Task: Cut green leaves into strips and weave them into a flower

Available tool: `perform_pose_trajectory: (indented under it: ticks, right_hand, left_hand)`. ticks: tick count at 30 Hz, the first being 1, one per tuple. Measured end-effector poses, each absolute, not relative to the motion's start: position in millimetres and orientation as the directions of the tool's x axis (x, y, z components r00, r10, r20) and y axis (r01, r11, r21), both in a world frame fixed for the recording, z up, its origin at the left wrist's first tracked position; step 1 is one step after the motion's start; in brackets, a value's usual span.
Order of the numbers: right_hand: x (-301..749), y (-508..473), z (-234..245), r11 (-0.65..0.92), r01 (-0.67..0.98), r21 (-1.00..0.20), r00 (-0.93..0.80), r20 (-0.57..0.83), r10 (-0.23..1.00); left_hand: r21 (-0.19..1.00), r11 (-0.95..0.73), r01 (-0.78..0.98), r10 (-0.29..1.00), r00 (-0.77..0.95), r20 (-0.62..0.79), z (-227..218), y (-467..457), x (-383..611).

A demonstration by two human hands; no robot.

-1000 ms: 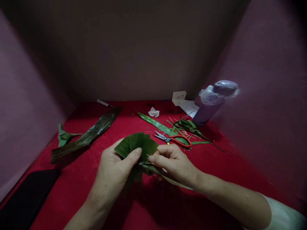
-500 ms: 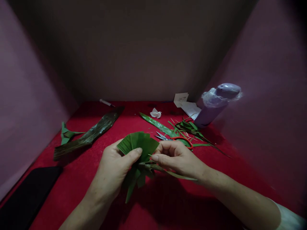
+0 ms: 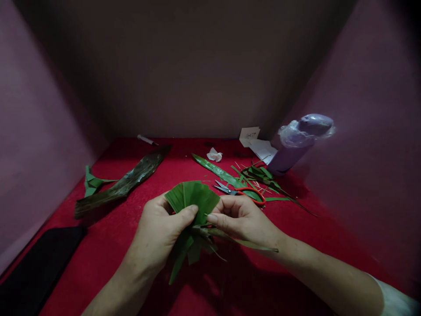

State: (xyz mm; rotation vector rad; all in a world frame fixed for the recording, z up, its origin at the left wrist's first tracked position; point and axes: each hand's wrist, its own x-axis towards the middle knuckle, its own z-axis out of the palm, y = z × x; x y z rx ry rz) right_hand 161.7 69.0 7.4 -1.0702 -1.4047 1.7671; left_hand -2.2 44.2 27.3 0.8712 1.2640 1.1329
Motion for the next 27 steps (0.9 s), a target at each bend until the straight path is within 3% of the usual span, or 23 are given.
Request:
perform_pose_trajectory:
  ticks: [11, 20, 27]
  right_hand:
    - [164, 67, 9, -0.223, -0.038, -0.974, -0.483, -0.177, 0.857]
    - [162, 73, 6, -0.326, -0.095, -0.941, -0.503, -0.237, 0.831]
    - [176, 81, 14, -0.257, 0.026, -0.966, -0.634, -0.215, 0.743]
  left_hand:
    - [0.974, 0.208, -0.092, 0.975, -0.061, -0.214, 28, 43, -3]
    - [0.948, 0.284, -0.142, 0.958, 0.007, -0.286, 31, 42, -3]
    - [0.967, 0.233, -0.105, 0.971, -0.032, -0.238, 32, 42, -5]
